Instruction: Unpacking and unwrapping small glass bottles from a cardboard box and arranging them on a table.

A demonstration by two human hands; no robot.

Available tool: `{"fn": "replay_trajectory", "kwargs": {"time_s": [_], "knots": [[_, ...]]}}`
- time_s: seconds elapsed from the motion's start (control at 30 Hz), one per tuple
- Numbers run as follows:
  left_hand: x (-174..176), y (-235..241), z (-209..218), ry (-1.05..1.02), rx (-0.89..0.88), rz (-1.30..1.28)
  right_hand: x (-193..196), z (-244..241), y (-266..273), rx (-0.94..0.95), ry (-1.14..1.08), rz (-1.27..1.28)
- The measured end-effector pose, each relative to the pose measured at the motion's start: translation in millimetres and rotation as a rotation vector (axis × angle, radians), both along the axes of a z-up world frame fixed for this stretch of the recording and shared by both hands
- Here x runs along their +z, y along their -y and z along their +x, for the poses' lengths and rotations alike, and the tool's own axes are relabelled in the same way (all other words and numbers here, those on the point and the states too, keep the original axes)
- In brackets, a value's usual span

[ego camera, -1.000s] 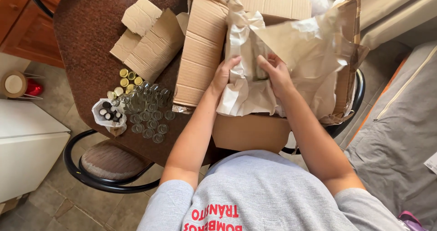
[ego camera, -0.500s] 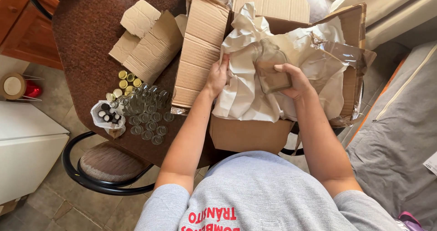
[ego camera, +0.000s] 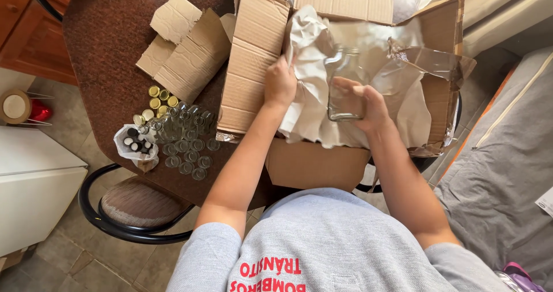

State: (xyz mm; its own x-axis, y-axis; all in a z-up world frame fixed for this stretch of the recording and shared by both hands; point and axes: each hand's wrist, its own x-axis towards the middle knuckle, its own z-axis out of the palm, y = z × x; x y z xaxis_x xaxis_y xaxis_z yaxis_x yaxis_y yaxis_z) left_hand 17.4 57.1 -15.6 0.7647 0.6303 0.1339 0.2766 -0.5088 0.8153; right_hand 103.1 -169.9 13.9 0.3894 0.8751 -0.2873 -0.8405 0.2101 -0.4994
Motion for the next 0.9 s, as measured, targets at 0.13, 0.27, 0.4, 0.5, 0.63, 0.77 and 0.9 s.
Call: {"fn": "replay_trajectory", "kwargs": {"time_s": [0.13,0.27,0.4,0.5,0.63,0.77,0.9], "knots": [[-25.4,-6.5,11.9,-0.206,0.012,0.249,48.8,-17.7,16.6,-0.079,0.256,0.052],[17.3,12.7,19.8,-0.130,0.034,0.524,87.0,-37.3,29.2,0.021,0.326,0.332],[99.3,30.1,-21.1,0.260,-0.042,0.240,140.5,-54.6,13.1,0.179,0.343,0.244],[161.7,46.0,-93.9,0.765,-0.454,-0.877,111.6,-64.8,33.8,0.211,0.306,0.326],[205.6,57.7,-201.7,-0.020,-0.304,-0.664,123.4,-101.8,9.7,0.480,1.031,-0.159],[139.5,101.2,-260.4,0.197,0.011,-1.005,114.1,-170.7,-18.1,0.772,1.233,-0.007],[99.9,112.8,-308.5,0.417,0.188,-1.202,150.4,-209.9,-63.2,1.102,1.238,-0.134]]}}
